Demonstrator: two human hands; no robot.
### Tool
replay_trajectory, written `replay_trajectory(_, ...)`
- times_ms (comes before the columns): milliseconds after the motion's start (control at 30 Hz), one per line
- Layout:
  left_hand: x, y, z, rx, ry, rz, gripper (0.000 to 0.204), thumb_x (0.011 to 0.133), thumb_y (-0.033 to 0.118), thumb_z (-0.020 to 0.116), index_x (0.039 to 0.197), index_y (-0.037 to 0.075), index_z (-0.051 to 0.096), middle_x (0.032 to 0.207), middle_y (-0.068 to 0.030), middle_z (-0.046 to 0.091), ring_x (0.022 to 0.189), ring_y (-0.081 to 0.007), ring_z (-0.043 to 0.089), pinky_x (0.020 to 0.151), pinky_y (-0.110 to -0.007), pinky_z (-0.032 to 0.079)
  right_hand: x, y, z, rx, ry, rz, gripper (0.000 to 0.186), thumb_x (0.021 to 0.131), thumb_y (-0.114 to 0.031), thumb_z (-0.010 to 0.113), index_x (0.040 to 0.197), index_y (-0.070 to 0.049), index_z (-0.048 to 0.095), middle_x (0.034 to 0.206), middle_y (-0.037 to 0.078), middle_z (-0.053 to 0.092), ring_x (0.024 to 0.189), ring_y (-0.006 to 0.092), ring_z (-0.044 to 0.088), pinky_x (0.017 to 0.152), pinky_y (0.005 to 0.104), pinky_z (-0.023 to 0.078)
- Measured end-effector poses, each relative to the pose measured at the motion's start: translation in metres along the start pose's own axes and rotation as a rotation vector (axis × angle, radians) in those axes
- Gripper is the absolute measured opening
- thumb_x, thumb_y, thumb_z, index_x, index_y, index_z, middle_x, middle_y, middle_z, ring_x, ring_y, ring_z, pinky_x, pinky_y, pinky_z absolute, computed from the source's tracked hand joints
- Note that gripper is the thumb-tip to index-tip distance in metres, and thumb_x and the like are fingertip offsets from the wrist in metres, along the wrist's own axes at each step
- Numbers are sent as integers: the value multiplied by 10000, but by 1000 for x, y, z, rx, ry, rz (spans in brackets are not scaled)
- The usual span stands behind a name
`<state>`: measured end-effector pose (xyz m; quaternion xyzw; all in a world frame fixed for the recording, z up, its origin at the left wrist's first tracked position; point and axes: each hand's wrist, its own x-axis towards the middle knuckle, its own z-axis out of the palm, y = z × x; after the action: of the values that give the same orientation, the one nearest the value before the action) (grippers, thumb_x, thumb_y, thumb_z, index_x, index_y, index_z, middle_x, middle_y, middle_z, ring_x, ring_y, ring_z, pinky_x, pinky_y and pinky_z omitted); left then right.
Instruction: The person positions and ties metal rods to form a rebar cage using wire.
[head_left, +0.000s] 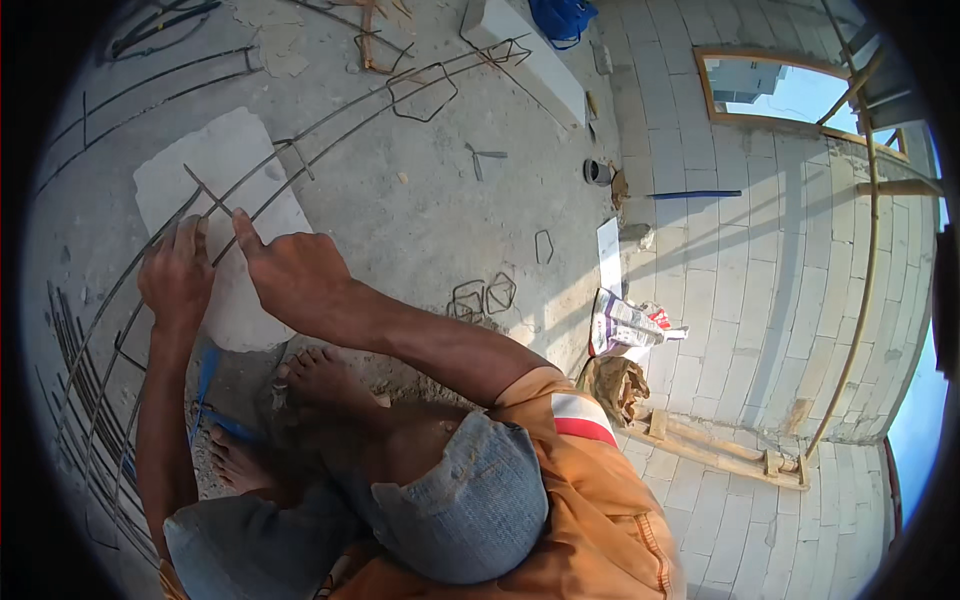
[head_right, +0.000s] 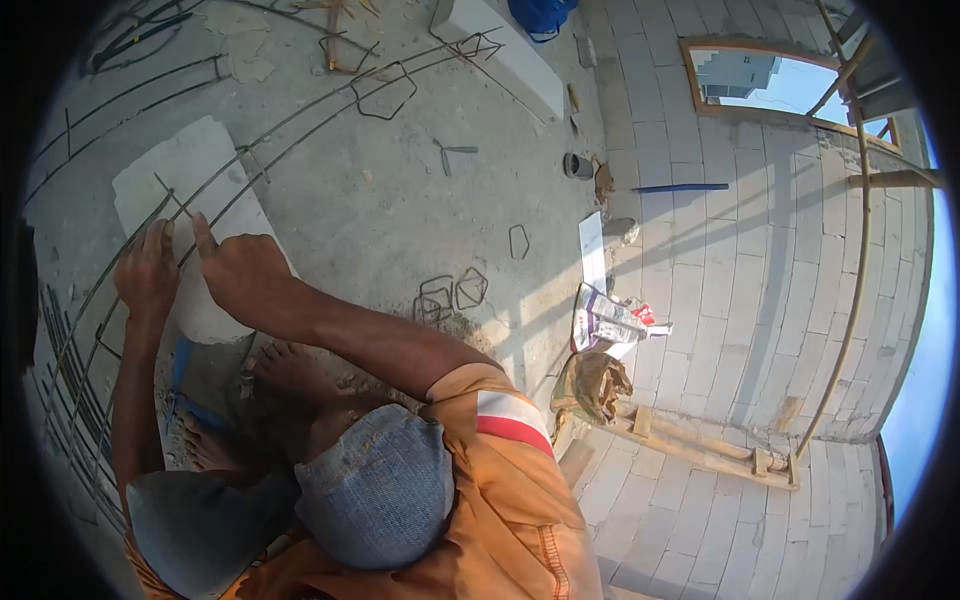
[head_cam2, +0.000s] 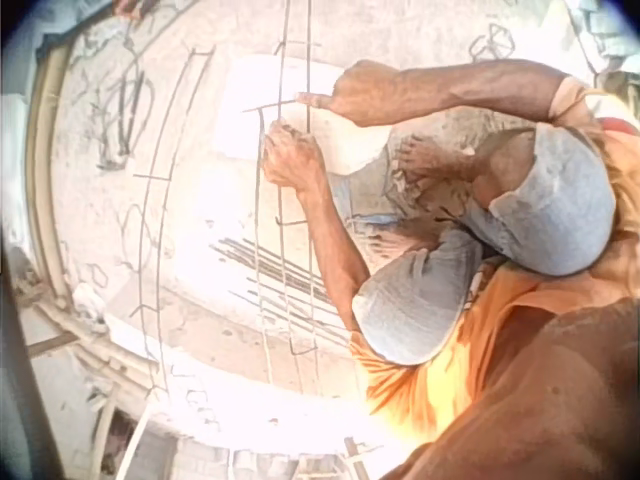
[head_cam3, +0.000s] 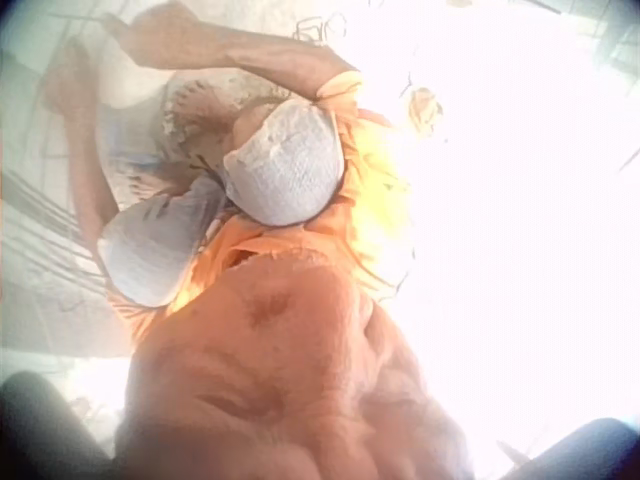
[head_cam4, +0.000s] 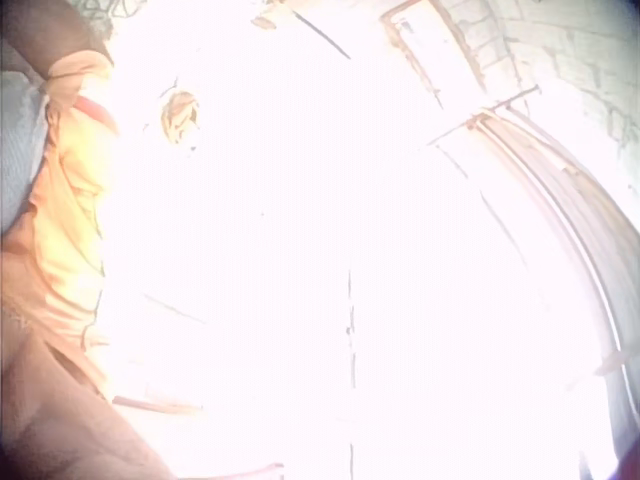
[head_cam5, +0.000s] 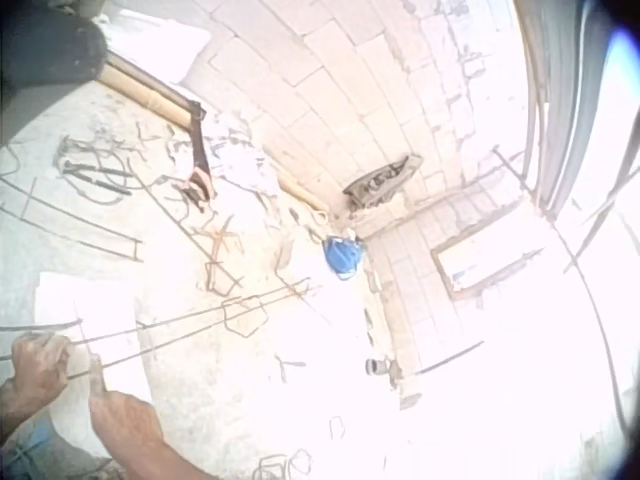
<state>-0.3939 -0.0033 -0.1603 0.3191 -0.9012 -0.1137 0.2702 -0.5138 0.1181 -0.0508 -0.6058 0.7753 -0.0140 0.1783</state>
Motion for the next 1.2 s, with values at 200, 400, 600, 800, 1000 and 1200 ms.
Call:
replay_trajectory(200, -10, -6, -2, -46, -1, 105, 121, 833, 124, 668, 943, 75, 659, 781, -79, 674, 646, -273, 645, 588, -364, 500, 34, -7, 14, 91, 93, -114, 642, 760, -32, 558, 1348, 143, 372, 616, 184, 614, 594, 309, 651, 492, 420, 501)
replay_trajectory(400, 7, 16, -17, -92, 37, 67, 57, 827, 111, 652, 869, 76, 636, 712, -76, 634, 599, -271, 619, 575, -380, 480, 32, -3, -1, 22, 45, -50, 623, 761, -39, 562, 1342, 113, 399, 657, 202, 636, 598, 331, 659, 537, 429, 525)
replay_trajectory(600, -10, 10, -26, -108, -11, 92, 141, 696, 81, 653, 830, 72, 609, 678, -59, 589, 602, -209, 615, 576, -353, 454, 24, -13, 3, -89, -49, -4, 699, 728, -3, 591, 1398, 9, 390, 554, 146, 587, 490, 305, 612, 457, 423, 476)
replay_trajectory(800, -3, -3, -16, -127, 21, 65, 163, 660, 73, 641, 818, 57, 604, 668, -65, 582, 598, -212, 608, 575, -345, 448, 38, -12, 5, -190, -57, -26, 730, 712, -6, 601, 1403, 27, 369, 569, 150, 604, 496, 302, 624, 454, 410, 487)
replay_trajectory(1000, -7, -8, -16, -116, 32, 81, 108, 709, 70, 648, 811, 80, 614, 632, -43, 554, 559, -193, 581, 533, -334, 420, 24, -14, 11, -165, -34, -33, 743, 716, 4, 583, 1420, 13, 348, 556, 143, 593, 479, 299, 610, 450, 429, 479)
replay_trajectory(1200, -14, -4, -16, -174, 17, 93, 129, 673, 77, 614, 798, 47, 598, 673, -89, 591, 585, -234, 615, 571, -357, 456, 28, -17, 8, -157, -100, -6, 735, 716, -3, 590, 1411, 23, 352, 555, 143, 593, 485, 305, 611, 459, 432, 485)
